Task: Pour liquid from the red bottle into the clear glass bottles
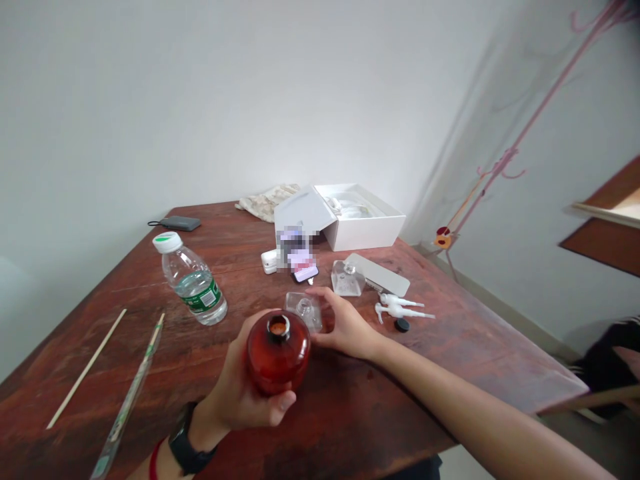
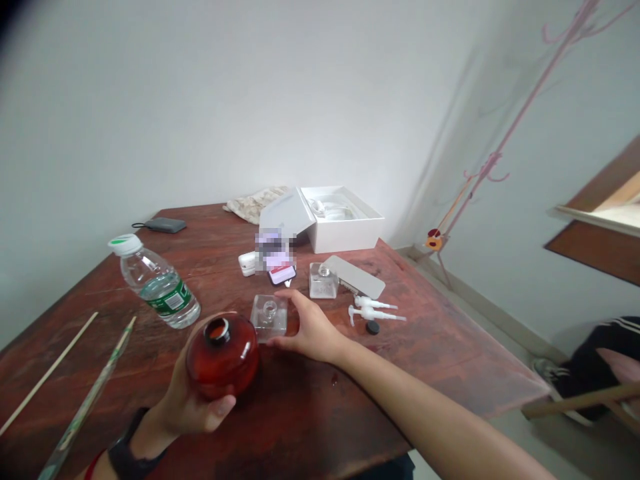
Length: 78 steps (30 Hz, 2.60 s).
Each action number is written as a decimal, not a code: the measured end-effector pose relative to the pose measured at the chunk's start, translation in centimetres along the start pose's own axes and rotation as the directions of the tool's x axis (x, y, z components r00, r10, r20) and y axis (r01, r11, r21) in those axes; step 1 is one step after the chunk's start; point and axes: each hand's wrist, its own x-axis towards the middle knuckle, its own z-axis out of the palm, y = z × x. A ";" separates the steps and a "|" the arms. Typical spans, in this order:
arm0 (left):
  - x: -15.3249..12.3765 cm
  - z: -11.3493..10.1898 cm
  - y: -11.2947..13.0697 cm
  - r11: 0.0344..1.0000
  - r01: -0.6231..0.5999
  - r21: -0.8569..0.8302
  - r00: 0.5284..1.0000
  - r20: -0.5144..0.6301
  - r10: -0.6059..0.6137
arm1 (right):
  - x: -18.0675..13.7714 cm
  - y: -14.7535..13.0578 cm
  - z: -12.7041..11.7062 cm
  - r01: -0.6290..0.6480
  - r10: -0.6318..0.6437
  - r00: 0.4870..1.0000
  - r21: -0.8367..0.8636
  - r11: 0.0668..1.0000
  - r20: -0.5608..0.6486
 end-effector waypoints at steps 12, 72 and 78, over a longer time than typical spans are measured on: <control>-3.1 1.4 0.0 0.989 -0.142 0.027 0.970 0.202 0.134 | 0.1 0.5 0.0 0.140 -0.141 0.990 -0.088 0.986 -0.005; -0.2 1.4 1.6 0.978 -0.117 -0.175 0.991 -0.084 0.103 | -1.9 -4.1 -0.9 0.469 -0.478 0.878 0.207 0.858 -0.010; -0.5 1.1 1.2 0.993 -0.079 -0.082 0.997 -0.033 0.076 | -1.9 -4.0 0.0 0.501 -0.563 0.818 0.334 0.798 0.118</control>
